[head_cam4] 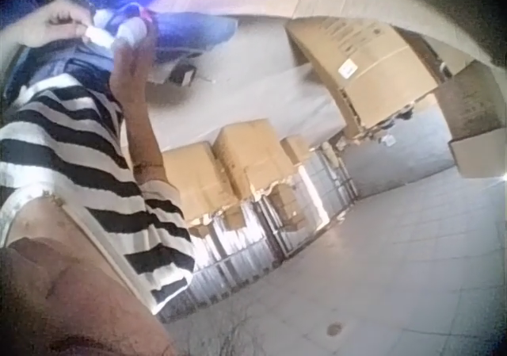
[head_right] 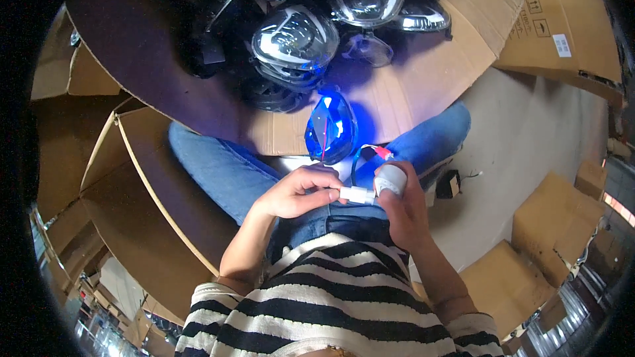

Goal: Testing the functionality and light output of automotive headlight assemblies using a handheld power source.

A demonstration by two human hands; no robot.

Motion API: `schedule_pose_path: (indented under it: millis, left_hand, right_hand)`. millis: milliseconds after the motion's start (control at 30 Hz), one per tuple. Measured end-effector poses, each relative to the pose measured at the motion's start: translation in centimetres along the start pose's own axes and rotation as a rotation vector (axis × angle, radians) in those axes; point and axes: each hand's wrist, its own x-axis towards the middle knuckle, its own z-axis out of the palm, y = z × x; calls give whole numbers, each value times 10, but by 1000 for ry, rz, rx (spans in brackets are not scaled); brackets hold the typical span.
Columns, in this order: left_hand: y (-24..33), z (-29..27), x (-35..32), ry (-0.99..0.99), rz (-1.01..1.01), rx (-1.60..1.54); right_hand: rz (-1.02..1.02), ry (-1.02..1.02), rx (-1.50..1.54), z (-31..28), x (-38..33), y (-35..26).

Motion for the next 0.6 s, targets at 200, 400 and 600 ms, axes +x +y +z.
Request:
schedule_pose_path:
  millis: [200, 400, 600]
  left_hand:
    - [30, -1, -17, 29, 82, 117]
    - [29, -76, 0, 926, 136, -64]
    - [16, -174, 52, 1284, -211, 742]
  right_hand:
    - [-72, 89, -45, -4, 6, -5]
    - [-178, 56, -100, -20, 14, 4]
    - [-27, 82, -367, -6, 10, 3]
